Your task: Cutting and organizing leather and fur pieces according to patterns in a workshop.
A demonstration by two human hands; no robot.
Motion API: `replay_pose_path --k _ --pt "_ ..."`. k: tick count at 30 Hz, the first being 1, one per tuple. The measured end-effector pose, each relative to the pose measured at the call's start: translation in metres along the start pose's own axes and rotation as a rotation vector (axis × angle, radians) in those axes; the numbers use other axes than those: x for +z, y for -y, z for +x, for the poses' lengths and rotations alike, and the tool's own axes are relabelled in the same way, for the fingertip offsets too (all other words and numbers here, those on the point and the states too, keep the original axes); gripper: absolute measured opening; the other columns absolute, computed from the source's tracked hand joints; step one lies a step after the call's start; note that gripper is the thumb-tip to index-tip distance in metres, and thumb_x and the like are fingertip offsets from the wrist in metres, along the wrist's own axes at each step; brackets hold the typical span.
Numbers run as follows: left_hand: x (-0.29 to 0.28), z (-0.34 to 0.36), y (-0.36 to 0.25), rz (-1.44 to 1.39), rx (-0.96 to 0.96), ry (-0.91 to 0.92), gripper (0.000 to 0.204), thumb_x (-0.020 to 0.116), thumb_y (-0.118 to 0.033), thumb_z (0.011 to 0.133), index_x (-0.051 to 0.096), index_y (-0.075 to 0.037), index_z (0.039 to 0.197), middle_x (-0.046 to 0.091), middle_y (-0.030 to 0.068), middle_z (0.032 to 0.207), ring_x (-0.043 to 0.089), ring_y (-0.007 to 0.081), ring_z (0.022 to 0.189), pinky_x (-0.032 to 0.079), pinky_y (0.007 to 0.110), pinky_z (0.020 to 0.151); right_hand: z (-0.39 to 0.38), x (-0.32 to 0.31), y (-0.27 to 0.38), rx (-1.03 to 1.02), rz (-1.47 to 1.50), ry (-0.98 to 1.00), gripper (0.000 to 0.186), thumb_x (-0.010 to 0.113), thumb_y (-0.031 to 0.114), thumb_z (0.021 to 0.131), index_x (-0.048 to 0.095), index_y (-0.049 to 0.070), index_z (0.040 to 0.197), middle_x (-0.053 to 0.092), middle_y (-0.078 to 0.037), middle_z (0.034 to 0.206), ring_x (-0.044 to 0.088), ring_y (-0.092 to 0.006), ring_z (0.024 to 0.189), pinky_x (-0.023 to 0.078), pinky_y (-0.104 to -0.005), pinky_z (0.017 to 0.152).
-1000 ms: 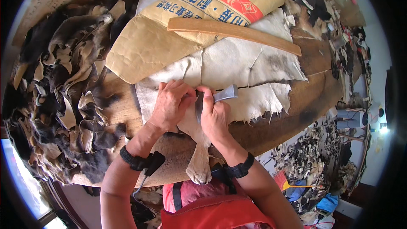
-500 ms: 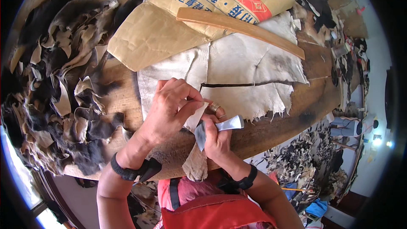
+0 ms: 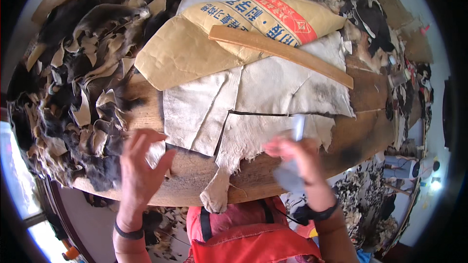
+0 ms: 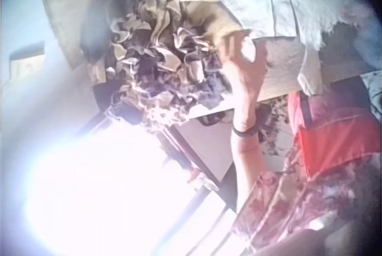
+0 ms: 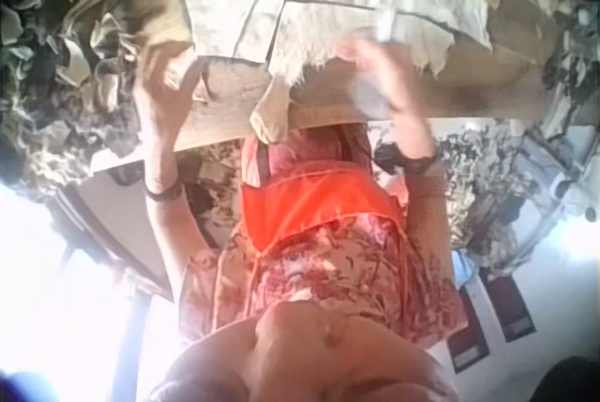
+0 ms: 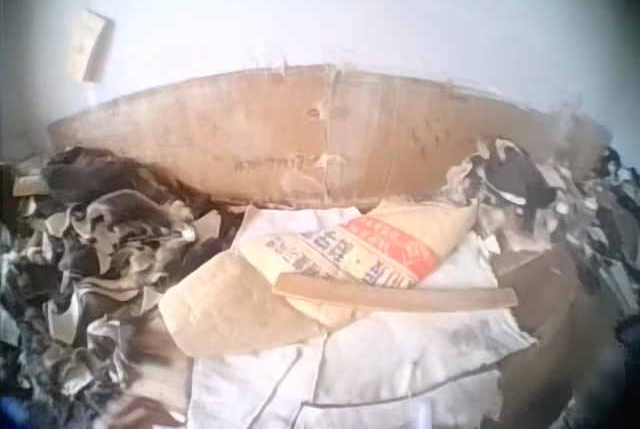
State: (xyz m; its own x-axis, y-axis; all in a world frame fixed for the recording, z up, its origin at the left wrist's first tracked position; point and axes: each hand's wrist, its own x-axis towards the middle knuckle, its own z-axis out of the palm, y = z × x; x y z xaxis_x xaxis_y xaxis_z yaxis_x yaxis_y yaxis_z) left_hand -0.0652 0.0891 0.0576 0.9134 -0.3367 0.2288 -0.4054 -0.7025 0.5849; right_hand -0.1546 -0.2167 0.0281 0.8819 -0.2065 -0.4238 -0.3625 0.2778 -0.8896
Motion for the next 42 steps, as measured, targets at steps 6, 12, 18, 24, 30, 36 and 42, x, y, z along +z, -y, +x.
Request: replay_pose_path --k 6,12,18,24,30,36,42 --pt "0.073 -0.023 -0.036 -0.242 -0.286 0.193 0.017 0.075 -0.011 0.084 0.067 -0.001 0.095 0.064 0.0126 0.086 0.066 0.0278 0.073 0.052 0.039 0.064 0.031 -0.218 0.053 -0.348 -1.018 -0.759 0.027 0.066 0.028 0.096 0.059 0.001 0.097 0.059 -0.007 0.069 0.053 -0.0161 0.058 0.044 -0.0342 0.054" --pt "0.118 -0.029 -0.054 0.189 -0.356 0.113 0.035 0.082 -0.030 0.076 0.060 -0.004 0.085 0.060 0.0117 0.083 0.061 0.0346 0.077 0.047 0.046 0.065 0.045 -0.433 0.027 -0.370 -1.426 -0.783 0.025 0.060 0.028 0.099 0.055 0.004 0.099 0.061 -0.021 0.087 0.060 -0.0439 0.085 0.046 -0.0490 0.075" --pt "0.135 -0.036 -0.066 0.254 -0.407 -0.017 0.028 0.080 -0.026 0.076 0.062 -0.007 0.086 0.059 0.0102 0.082 0.058 0.0306 0.083 0.039 0.042 0.077 0.055 -0.438 0.050 -0.365 -1.590 -0.759 0.022 0.059 0.024 0.098 0.054 0.006 0.108 0.058 -0.022 0.105 0.057 -0.0440 0.100 0.045 -0.0495 0.085" --pt "0.139 -0.038 -0.074 0.174 -0.409 -0.030 0.028 0.074 -0.026 0.084 0.055 -0.006 0.084 0.059 0.0124 0.074 0.058 0.0366 0.071 0.042 0.044 0.069 0.072 -0.171 0.061 -0.679 -1.121 -0.548 0.040 0.058 0.005 0.094 0.055 0.006 0.134 0.055 -0.018 0.127 0.054 -0.0359 0.119 0.044 -0.0438 0.101" --pt "0.136 -0.032 -0.067 -0.014 -0.591 0.181 0.037 0.068 -0.035 0.093 0.054 -0.001 0.086 0.064 0.0235 0.071 0.062 0.0492 0.066 0.047 0.054 0.058 0.130 -0.014 -0.019 -0.965 -1.339 -0.142 0.057 0.069 0.021 0.088 0.050 0.007 0.139 0.041 -0.018 0.149 0.037 -0.0386 0.140 0.033 -0.0518 0.114" --pt "0.133 -0.035 -0.041 -0.534 -0.675 0.300 0.051 0.067 -0.041 0.096 0.061 -0.001 0.066 0.049 -0.0024 0.054 0.040 0.0037 0.055 0.035 0.029 0.046 0.133 -0.007 -0.024 -0.822 -1.442 -0.311 0.059 0.064 0.028 0.091 0.046 0.004 0.143 0.032 -0.023 0.155 0.026 -0.0433 0.146 0.025 -0.0584 0.117" --pt "0.121 -0.035 -0.031 -0.950 -0.861 0.418 0.052 0.064 -0.042 0.099 0.061 -0.004 0.064 0.050 -0.0102 0.058 0.036 0.0028 0.053 0.031 0.027 0.044 0.136 -0.003 -0.027 -0.643 -1.516 -0.429 0.070 0.062 0.029 0.092 0.033 0.009 0.153 0.022 -0.023 0.161 0.021 -0.0435 0.148 0.018 -0.0578 0.120"
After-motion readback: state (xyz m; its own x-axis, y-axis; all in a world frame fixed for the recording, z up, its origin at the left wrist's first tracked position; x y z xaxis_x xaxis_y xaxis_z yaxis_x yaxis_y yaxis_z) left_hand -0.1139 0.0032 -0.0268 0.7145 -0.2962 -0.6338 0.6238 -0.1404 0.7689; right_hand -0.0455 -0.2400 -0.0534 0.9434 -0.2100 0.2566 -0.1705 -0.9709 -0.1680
